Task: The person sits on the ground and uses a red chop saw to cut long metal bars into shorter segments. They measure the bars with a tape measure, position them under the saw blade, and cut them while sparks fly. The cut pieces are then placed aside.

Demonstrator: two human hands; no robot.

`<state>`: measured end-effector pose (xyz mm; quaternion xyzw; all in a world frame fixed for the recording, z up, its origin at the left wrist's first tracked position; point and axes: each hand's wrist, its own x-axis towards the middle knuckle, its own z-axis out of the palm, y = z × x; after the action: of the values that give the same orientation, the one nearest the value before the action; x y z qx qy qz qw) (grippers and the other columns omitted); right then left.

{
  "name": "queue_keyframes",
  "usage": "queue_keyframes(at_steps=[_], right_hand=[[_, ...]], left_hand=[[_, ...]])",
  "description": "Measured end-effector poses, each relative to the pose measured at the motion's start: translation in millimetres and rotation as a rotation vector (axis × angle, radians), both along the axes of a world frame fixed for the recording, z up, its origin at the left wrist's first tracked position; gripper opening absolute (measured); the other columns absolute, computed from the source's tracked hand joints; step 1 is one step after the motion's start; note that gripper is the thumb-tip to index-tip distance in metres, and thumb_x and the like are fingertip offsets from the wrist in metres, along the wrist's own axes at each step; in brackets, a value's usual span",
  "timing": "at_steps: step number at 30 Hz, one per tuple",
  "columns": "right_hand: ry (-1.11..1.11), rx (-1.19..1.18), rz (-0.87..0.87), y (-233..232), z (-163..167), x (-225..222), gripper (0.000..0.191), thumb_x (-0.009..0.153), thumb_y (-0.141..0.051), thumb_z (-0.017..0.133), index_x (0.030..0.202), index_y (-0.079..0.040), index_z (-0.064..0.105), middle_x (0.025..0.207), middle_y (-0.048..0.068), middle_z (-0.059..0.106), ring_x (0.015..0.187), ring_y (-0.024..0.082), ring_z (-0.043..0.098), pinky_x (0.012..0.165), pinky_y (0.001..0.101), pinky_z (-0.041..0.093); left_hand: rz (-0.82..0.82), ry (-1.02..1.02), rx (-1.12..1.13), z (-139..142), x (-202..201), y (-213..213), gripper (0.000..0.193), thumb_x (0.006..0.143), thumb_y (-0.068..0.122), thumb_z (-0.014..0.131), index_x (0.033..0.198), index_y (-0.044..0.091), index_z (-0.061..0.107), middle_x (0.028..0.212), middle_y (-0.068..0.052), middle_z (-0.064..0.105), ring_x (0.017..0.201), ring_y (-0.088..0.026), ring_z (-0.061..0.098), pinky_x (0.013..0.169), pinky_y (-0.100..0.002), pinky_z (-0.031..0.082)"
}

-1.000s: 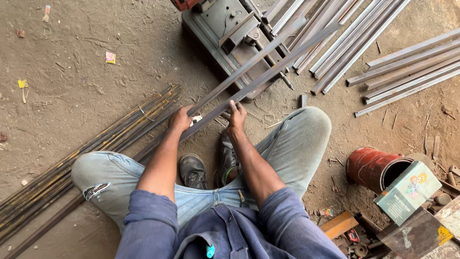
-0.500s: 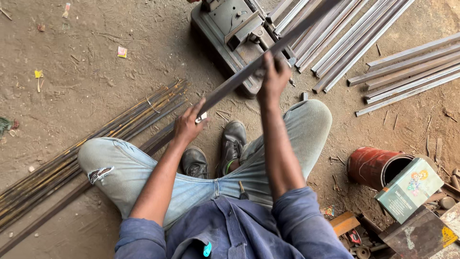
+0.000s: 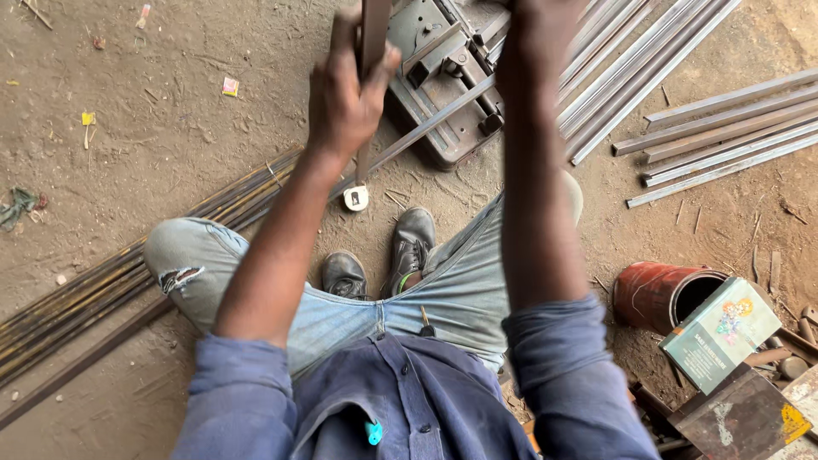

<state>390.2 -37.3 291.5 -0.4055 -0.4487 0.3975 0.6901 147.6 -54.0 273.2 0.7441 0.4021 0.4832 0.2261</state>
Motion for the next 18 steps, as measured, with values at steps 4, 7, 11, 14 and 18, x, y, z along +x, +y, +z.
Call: queue_keyframes(at_steps=[4, 7, 11, 14, 18], right_hand=[[0.046, -0.223, 0.086, -22, -75, -44, 0.027, 0.097, -0.023, 0.072, 0.111, 0.0, 0.076, 0.094, 0.012, 0.078, 0.079, 0.021, 0.075, 0.062, 0.0333, 0.061], [-0.024, -0.415, 0.079, -42, -134, -49, 0.028, 0.098, -0.024, 0.069, 0.111, -0.002, 0.076, 0.091, 0.008, 0.079, 0.077, 0.017, 0.077, 0.06, 0.0288, 0.059], [0.117, -0.469, 0.095, -62, -183, -35, 0.024, 0.099, -0.011, 0.065, 0.119, -0.001, 0.074, 0.095, 0.01, 0.078, 0.081, 0.018, 0.077, 0.063, 0.029, 0.061], [0.179, -0.512, 0.06, -70, -204, -26, 0.028, 0.097, -0.004, 0.063, 0.125, -0.002, 0.07, 0.094, 0.012, 0.077, 0.079, 0.018, 0.076, 0.06, 0.0284, 0.059], [0.214, -0.559, -0.002, -70, -224, -30, 0.041, 0.09, 0.003, 0.06, 0.129, -0.01, 0.059, 0.088, 0.013, 0.076, 0.072, 0.018, 0.075, 0.056, 0.0275, 0.059]], left_hand=[[-0.003, -0.05, 0.159, -9, 7, 18, 0.017, 0.115, 0.022, 0.066, 0.118, 0.009, 0.057, 0.091, -0.005, 0.074, 0.075, -0.018, 0.075, 0.066, -0.034, 0.058], [0.006, -0.103, 0.134, -27, 13, 31, 0.019, 0.112, 0.021, 0.067, 0.117, 0.006, 0.056, 0.094, -0.005, 0.075, 0.079, -0.018, 0.077, 0.067, -0.032, 0.061], [-0.013, -0.228, -0.025, -48, 11, 42, 0.024, 0.107, 0.019, 0.066, 0.122, 0.003, 0.056, 0.09, -0.004, 0.071, 0.078, -0.017, 0.074, 0.067, -0.029, 0.064], [0.007, -0.143, 0.162, -53, 0, 47, 0.011, 0.111, 0.016, 0.068, 0.11, 0.007, 0.062, 0.096, -0.006, 0.072, 0.089, -0.019, 0.075, 0.079, -0.032, 0.065], [-0.053, -0.238, 0.088, -51, -8, 52, 0.013, 0.112, 0.014, 0.067, 0.11, 0.005, 0.058, 0.096, -0.006, 0.07, 0.09, -0.018, 0.074, 0.084, -0.036, 0.062]])
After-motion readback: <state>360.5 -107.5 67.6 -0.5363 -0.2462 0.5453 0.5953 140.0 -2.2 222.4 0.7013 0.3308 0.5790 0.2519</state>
